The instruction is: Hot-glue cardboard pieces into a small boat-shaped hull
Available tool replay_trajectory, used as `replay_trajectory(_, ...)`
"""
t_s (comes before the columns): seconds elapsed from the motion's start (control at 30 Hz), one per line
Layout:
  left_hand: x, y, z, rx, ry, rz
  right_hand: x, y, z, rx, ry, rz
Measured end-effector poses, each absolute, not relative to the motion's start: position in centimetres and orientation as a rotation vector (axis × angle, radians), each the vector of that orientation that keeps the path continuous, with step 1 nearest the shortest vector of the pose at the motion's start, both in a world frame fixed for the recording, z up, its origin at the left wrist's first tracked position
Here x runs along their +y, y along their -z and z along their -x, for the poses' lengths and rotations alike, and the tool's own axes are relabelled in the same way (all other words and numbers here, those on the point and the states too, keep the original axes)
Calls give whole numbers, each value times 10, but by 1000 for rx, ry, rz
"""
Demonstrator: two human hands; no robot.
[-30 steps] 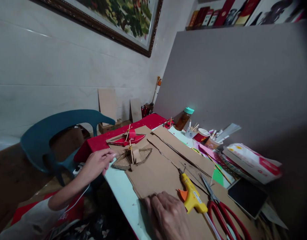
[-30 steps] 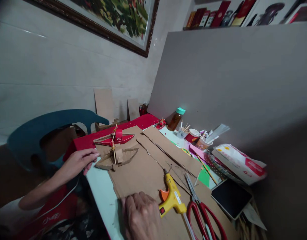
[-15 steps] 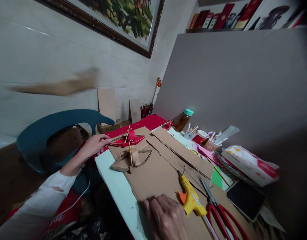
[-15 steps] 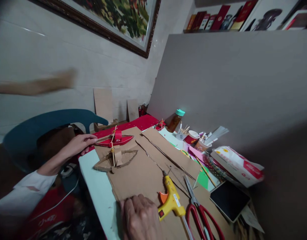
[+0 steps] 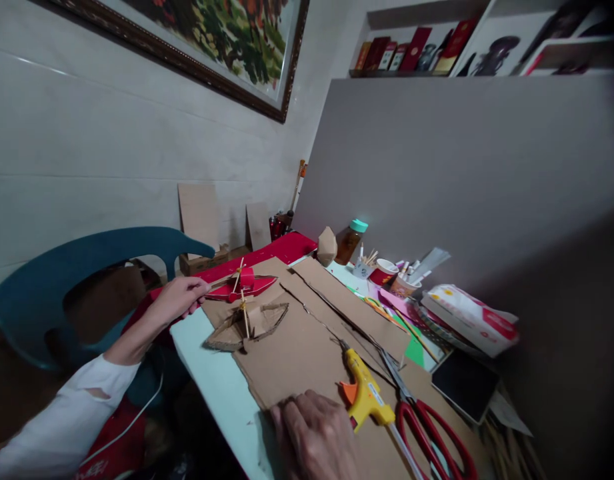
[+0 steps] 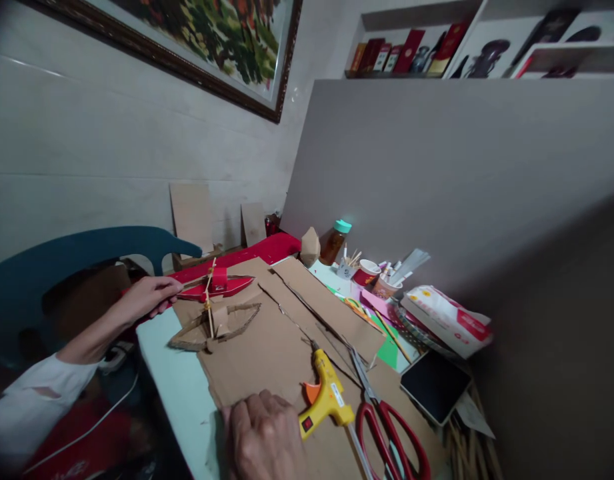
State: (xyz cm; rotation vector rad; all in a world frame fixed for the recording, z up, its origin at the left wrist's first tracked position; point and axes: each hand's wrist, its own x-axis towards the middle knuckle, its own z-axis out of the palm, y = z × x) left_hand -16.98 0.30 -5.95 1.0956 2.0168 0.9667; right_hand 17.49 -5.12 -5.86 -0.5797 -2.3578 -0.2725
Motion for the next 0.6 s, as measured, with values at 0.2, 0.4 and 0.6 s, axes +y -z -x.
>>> replay_trajectory(0.2, 19, 56, 169, 1936, -922, -1177, -47, 64, -168, -2232, 382, 586)
replay_trajectory(0.4, 31, 51, 174, 1878, -989, -1146, -45, 69, -166, -2179, 426, 582)
replay_trajectory(0.6, 45, 45, 181, 1857, -1147, -1028, -42, 84, -168, -2206, 438, 537)
